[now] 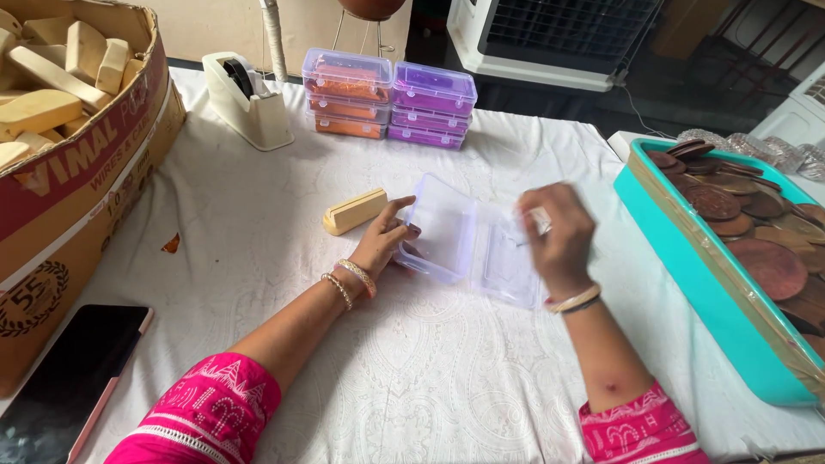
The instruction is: The recorder cleans wooden blocks, wraps them in foil, and places them into small plastic display cases.
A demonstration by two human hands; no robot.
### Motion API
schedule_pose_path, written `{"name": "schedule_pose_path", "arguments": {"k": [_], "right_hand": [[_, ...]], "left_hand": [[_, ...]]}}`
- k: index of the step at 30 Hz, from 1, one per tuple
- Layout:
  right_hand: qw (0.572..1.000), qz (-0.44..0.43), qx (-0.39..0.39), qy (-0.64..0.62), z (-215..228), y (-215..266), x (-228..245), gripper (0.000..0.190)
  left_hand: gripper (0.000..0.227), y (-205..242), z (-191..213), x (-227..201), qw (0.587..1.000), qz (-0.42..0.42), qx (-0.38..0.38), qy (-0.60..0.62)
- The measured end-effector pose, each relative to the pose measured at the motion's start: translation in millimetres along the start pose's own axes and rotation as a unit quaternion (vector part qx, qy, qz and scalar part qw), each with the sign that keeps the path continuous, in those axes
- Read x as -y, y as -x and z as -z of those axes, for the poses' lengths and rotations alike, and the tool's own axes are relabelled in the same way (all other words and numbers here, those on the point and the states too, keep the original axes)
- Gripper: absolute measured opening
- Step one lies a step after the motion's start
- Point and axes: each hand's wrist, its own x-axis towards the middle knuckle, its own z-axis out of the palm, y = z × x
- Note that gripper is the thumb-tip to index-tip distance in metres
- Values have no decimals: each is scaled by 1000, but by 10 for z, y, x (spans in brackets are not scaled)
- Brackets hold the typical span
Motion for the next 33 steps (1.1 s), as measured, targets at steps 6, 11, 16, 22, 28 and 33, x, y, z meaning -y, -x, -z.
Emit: {"name": "schedule_pose_path", "arguments": {"k": [6,11,16,22,28,33], "right_hand": [[984,-38,102,139,-249,737,-1689,25],[954,-209,207,63,-379,915,-1758,22],[959,-258,111,42,-363,445,-885,28],[881,-162,434,-93,-837,401,286,30],[877,-51,438,-193,-888,487,64,31],[923,-105,362,76,-682,408,-160,32]], "left_hand": [[61,-41,44,140,1000,-17,19,2],[60,-78,40,216,999,15,34,-5],[54,-138,48,292,994,-52,69,-65],[48,-205,37,425,996,34,64,-55],[44,-211,54,458,995,-21,86,-47],[42,-39,-105,221,990,7,50,-129]]}}
